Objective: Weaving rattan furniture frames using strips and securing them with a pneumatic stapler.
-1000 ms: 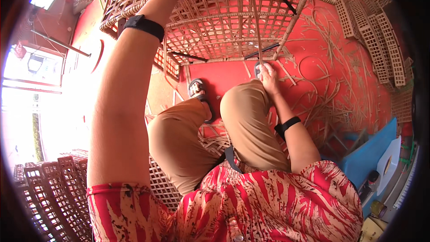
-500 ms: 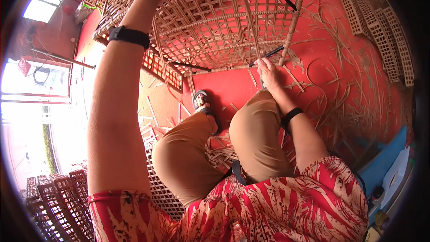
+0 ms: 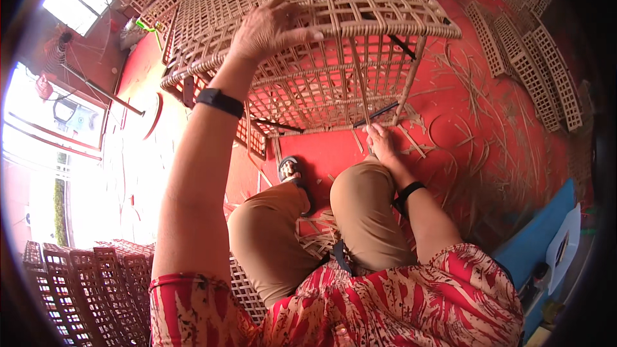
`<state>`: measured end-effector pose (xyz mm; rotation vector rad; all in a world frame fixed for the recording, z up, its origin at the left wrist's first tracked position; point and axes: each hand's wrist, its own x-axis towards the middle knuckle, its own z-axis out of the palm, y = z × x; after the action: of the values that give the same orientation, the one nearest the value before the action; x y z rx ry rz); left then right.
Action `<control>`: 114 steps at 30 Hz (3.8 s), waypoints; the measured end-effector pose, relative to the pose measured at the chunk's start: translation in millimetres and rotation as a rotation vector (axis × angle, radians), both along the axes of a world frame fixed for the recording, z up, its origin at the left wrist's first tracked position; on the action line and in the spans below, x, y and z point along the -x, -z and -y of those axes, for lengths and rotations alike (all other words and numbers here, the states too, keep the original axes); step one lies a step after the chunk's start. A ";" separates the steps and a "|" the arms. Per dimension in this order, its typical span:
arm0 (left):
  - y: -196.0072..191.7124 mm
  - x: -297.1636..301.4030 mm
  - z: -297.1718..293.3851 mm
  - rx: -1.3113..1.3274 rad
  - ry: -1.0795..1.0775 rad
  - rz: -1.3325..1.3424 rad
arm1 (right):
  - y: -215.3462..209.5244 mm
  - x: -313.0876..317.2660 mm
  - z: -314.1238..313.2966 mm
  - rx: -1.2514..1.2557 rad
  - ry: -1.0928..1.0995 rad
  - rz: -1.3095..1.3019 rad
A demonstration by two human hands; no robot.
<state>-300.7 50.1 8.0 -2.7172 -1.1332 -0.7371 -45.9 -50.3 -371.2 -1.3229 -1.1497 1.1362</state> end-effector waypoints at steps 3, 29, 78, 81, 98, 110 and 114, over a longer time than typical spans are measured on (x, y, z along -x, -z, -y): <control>-7.0 17.7 -8.0 -0.069 -0.039 0.021 | -17.2 5.4 -4.4 0.082 -0.061 0.012; 52.7 30.2 28.0 -0.212 -0.013 -0.217 | -6.8 154.0 -37.0 0.277 -0.652 -0.270; 32.9 88.9 52.1 -0.511 -0.289 0.505 | -92.4 30.2 -179.6 -0.202 0.232 -0.261; 36.5 124.2 78.8 -0.587 -0.349 0.786 | -203.3 20.1 -143.2 -0.474 0.318 -0.022; 392.6 149.3 127.1 1.412 -0.430 1.291 | -292.5 149.1 -131.2 -1.173 -0.036 1.189; 126.5 121.1 144.1 -0.663 -0.132 0.583 | -116.2 194.6 -56.0 -0.716 -0.446 1.184; 100.6 122.6 139.9 -0.635 -0.147 0.322 | -135.7 204.1 -18.2 -0.663 -0.542 1.202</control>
<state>-423.2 -89.8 -92.6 -2.0162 -0.9243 -1.2812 -250.0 -32.1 -235.5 -1.1239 -2.5844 0.0801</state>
